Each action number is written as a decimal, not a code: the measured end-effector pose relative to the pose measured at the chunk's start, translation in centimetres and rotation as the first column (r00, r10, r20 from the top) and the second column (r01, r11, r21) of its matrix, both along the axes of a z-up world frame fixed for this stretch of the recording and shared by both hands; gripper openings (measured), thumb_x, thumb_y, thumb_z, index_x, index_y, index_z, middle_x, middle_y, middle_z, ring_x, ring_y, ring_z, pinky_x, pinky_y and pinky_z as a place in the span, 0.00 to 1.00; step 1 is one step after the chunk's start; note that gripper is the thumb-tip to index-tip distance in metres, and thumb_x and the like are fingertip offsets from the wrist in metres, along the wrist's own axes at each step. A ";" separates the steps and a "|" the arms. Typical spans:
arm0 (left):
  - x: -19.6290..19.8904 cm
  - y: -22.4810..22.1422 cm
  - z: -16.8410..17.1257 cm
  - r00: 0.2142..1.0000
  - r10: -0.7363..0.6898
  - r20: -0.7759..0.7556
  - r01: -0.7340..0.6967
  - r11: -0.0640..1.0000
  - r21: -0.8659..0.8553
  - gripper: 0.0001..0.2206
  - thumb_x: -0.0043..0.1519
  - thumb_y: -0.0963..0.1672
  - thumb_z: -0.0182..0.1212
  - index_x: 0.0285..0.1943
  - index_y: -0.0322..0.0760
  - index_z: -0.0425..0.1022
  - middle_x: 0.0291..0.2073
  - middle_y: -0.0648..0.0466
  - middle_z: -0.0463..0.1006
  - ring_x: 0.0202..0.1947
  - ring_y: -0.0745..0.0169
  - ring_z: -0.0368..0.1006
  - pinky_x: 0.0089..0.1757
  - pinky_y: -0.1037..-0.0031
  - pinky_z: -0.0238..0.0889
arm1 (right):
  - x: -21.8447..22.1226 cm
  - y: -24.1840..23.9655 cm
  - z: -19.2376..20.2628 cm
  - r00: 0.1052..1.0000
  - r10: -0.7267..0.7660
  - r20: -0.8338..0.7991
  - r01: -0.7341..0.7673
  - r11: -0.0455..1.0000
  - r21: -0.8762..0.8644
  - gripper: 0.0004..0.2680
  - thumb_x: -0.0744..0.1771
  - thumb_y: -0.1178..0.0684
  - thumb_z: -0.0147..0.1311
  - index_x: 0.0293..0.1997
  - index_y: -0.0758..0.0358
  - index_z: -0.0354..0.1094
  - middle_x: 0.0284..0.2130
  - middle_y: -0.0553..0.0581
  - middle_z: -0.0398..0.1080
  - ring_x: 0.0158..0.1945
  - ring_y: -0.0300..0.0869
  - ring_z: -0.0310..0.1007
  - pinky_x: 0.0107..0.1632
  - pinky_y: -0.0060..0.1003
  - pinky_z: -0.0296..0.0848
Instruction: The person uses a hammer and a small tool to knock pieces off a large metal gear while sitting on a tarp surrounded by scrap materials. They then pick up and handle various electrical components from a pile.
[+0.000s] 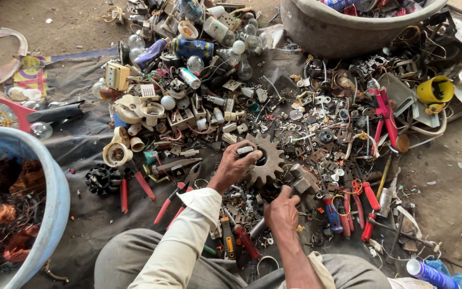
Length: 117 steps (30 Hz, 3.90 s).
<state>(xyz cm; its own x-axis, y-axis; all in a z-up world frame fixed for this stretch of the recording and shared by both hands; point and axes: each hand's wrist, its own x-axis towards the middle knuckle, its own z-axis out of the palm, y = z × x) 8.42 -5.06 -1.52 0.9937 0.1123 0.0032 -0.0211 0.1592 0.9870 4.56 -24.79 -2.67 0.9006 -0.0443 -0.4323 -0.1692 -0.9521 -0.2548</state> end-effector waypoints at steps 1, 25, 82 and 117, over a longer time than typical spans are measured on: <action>0.0 0.0 -0.2 1.000 0.004 0.014 -0.004 1.000 -0.007 0.13 0.63 0.50 0.66 0.37 0.37 0.76 0.27 0.59 0.73 0.28 0.72 0.69 0.29 0.77 0.66 | 0.3 0.2 0.0 0.991 -0.123 -0.049 0.126 0.991 0.048 0.28 0.65 0.57 0.59 0.70 0.59 0.42 0.53 0.77 0.59 0.43 0.64 0.76 0.45 0.53 0.80; 1.1 0.3 -1.5 0.988 -0.138 0.074 0.116 0.961 0.250 0.14 0.66 0.52 0.59 0.37 0.39 0.74 0.28 0.56 0.74 0.27 0.67 0.69 0.29 0.71 0.67 | -1.1 -1.6 20.8 0.970 0.013 0.244 -0.164 0.773 0.612 0.25 0.66 0.46 0.51 0.71 0.57 0.53 0.21 0.54 0.71 0.16 0.37 0.69 0.17 0.35 0.77; 1.5 1.4 -0.1 0.989 0.057 -0.136 -0.085 0.975 -0.205 0.16 0.66 0.51 0.59 0.40 0.33 0.78 0.28 0.52 0.82 0.29 0.67 0.76 0.34 0.74 0.72 | -3.1 -2.3 11.2 0.893 -0.255 -0.371 0.446 0.386 0.807 0.09 0.69 0.48 0.48 0.47 0.64 0.62 0.19 0.54 0.65 0.14 0.41 0.63 0.16 0.36 0.65; -1.4 3.3 0.8 0.943 0.104 -0.317 -0.087 0.994 0.070 0.09 0.64 0.48 0.66 0.39 0.39 0.78 0.30 0.51 0.79 0.26 0.65 0.72 0.30 0.67 0.69 | -1.5 -1.7 6.8 0.655 -0.292 -0.697 0.754 0.183 0.631 0.08 0.69 0.48 0.51 0.39 0.60 0.59 0.19 0.51 0.61 0.15 0.38 0.61 0.17 0.35 0.64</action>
<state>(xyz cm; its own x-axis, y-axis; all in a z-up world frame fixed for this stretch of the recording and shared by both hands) 6.99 -1.77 -0.70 0.9279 0.2152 -0.3044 0.2847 0.1181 0.9513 3.07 -26.44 4.16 0.5810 0.1351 -0.8026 -0.8138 0.1146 -0.5698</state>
